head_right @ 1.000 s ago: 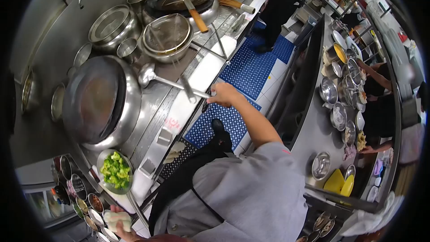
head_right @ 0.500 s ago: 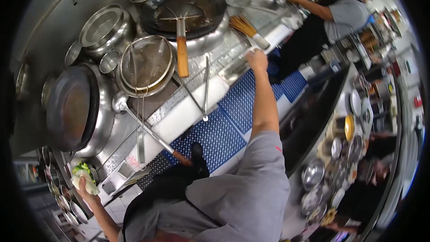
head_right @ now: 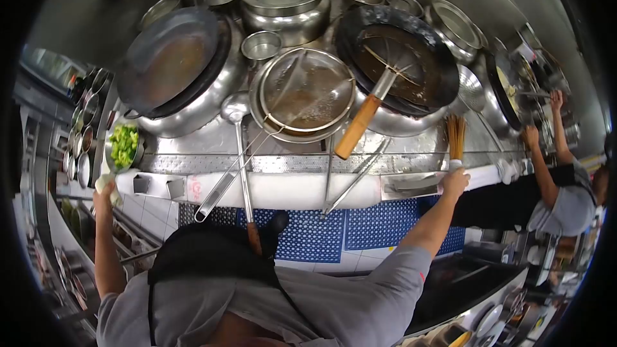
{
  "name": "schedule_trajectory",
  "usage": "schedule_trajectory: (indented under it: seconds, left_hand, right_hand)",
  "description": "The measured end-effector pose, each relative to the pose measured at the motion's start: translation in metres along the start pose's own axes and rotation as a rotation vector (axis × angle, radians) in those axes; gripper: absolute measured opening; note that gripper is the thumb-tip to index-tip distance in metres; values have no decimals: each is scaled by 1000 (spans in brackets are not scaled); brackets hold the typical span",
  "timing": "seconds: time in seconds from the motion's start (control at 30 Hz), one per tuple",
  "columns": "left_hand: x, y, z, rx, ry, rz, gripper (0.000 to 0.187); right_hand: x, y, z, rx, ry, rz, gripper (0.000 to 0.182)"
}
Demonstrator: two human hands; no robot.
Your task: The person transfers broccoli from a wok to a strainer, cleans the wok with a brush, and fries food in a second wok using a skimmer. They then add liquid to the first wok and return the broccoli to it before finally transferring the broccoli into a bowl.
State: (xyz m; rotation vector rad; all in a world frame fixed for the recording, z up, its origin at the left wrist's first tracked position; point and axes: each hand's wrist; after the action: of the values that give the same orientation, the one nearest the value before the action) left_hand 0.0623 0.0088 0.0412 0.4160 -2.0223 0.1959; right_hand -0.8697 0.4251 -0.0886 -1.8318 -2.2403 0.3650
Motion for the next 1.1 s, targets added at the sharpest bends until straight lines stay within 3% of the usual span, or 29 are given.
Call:
schedule_trajectory:
  seconds: [0.1, 0.13, 0.17, 0.23, 0.3, 0.37, 0.43, 0.47, 0.57, 0.63, 0.7, 0.77, 0.83, 0.9, 0.97, 1.03, 1.1]
  left_hand:
    - [-5, -11, 2, 43, -56, 10, 37]
    - [-5, -15, 6, 51, -35, 34, 37]
    - [-16, -28, 8, 53, 37, 49, 36]
    - [-2, -27, 19, 91, 62, 31, 35]
    - [4, -35, 25, 71, 69, 47, 33]
    - [6, -43, 27, 38, 65, 65, 33]
    - [7, -52, 31, -16, 52, 91, 34]
    - [8, -57, 35, -71, 68, 122, 33]
    - [10, -76, 42, -189, 39, 212, 38]
    - [26, -84, 46, -352, 33, 284, 49]
    - [42, -101, 55, -403, -51, 769, 47]
    - [70, -106, 61, -417, -121, 1070, 43]
    - [91, -113, 76, -444, -14, 1222, 41]
    - [88, -125, 101, -481, -74, 1302, 41]
    - [84, -128, 121, -536, -152, 1288, 41]
    - [88, -129, 124, -554, -193, 1271, 41]
    - [91, -129, 122, -548, -187, 1250, 41]
  right_hand:
    - [-21, 0, -28, -225, -62, 50, 55]
    - [-25, 3, -31, -179, -157, 118, 55]
    - [-15, 1, -14, -72, -322, 194, 56]
    - [20, -9, 12, -267, -950, 546, 53]
    - [-2, 31, -46, -150, -1450, 977, 48]
    - [24, 54, -57, -263, -1727, 1002, 47]
    - [28, 93, -107, -574, -1902, 808, 50]
    - [14, 116, -137, -599, -1971, 653, 52]
    - [-67, 185, -225, -340, -1958, 618, 47]
    - [-117, 223, -276, -363, -1955, 404, 49]
    - [-199, 263, -338, -313, -1863, 291, 53]
    - [-265, 286, -374, -422, -1785, 23, 58]
    - [-346, 311, -402, -377, -1578, -31, 66]
    - [-431, 335, -425, -392, -1411, -311, 64]
    - [-505, 348, -422, -438, -1264, -635, 60]
    - [-566, 356, -414, -429, -927, -914, 54]
    - [-620, 376, -425, -517, -670, -977, 49]
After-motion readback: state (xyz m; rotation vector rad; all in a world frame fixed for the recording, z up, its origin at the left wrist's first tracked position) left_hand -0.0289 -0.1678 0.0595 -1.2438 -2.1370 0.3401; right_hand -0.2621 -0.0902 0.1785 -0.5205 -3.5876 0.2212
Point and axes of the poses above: each hand's wrist, its own y-axis away from the middle knuckle, its own z-axis out of the palm, x = y × z, and after that the axes turned 12 degrees about x, right-handed
